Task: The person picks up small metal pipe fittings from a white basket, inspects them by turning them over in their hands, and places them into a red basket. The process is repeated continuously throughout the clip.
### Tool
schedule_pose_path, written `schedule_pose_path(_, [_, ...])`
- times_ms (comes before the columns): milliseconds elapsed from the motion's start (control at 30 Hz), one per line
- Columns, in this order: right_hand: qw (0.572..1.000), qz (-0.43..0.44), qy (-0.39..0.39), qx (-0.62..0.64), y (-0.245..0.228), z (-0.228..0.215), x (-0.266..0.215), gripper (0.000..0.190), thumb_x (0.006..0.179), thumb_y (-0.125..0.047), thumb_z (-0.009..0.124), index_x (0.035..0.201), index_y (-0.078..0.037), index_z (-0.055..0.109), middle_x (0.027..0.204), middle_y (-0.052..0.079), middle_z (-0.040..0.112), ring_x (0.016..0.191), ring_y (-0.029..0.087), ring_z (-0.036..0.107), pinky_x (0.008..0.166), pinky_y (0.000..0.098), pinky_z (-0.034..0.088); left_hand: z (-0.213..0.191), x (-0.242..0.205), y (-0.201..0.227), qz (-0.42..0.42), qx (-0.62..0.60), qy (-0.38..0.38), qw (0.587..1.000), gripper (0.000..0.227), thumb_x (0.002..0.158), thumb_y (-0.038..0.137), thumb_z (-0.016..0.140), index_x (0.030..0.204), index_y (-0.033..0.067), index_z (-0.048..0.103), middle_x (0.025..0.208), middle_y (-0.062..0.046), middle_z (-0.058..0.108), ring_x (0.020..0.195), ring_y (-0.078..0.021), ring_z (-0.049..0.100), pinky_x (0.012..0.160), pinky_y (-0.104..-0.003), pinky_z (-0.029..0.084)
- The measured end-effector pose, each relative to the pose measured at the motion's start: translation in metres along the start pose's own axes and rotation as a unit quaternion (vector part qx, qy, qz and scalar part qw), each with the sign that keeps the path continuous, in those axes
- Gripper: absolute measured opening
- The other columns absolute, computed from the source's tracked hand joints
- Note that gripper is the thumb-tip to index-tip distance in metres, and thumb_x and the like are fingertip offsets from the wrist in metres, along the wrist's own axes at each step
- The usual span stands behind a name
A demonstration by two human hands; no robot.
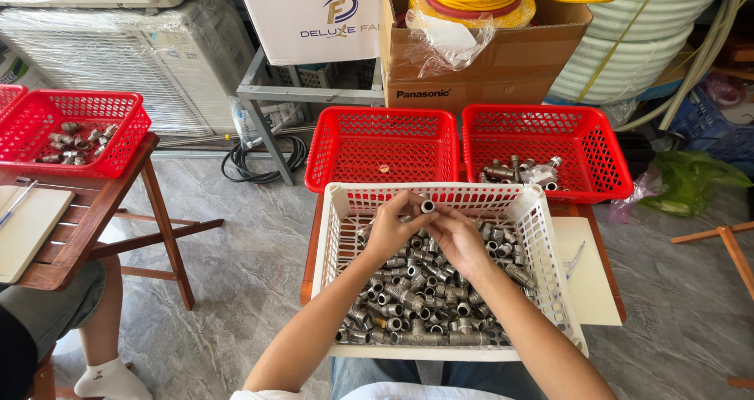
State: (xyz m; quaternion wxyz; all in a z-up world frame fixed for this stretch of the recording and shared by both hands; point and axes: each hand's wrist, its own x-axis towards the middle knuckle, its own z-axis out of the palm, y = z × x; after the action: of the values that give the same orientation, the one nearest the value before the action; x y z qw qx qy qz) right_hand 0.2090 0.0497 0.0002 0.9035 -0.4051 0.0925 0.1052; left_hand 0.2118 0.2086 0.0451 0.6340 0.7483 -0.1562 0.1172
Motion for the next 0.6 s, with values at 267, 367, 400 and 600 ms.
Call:
schedule_pose_path(267, [0.999,0.029,-0.029,0.005,0.011,-0.010,0.010,0.020,0.113,0.006,0.052,0.126,0.005,0.068,0.095,0.013,0.070,0.095,0.025,0.080,0.104,0.0453,0.068,0.002,-0.005,-0.006,0.120,0.109,-0.021,0.987,0.031,0.087,0.013,0.095,0.114,0.0139,0.082,0.083,-0.001,0.067,0.070,-0.0202,0.074,0.074,-0.038,0.063])
schedule_pose_path(367, [0.999,0.029,-0.029,0.008,0.013,-0.011,0.012,0.021,0.113,0.006,0.051,0.124,0.005,0.068,0.090,0.017,0.074,0.093,0.026,0.081,0.102,0.0465,0.068,0.003,-0.006,-0.008,0.128,0.131,-0.029,0.983,0.031,0.087,0.014,0.093,0.116,0.0152,0.081,0.084,0.000,0.065,0.071,-0.0211,0.074,0.074,-0.040,0.063])
schedule_pose_path(400, [0.999,0.029,-0.029,0.012,0.013,-0.012,0.014,0.021,0.113,0.006,0.050,0.124,0.005,0.069,0.089,0.018,0.076,0.091,0.027,0.082,0.101,0.0466,0.068,0.003,-0.007,-0.008,0.128,0.139,-0.032,0.982,0.032,0.087,0.016,0.092,0.116,0.0162,0.081,0.084,0.000,0.063,0.071,-0.0218,0.074,0.074,-0.041,0.063])
schedule_pose_path(600, [0.997,0.047,-0.027,0.051,0.010,-0.015,0.020,0.022,0.106,0.005,0.062,0.126,0.004,0.072,0.097,0.019,0.080,0.095,0.027,0.081,0.098,0.0432,0.067,0.004,-0.006,-0.010,0.114,0.115,-0.021,0.987,0.031,0.090,0.021,0.093,0.118,0.0207,0.080,0.085,0.002,0.065,0.077,-0.0209,0.077,0.079,-0.038,0.063])
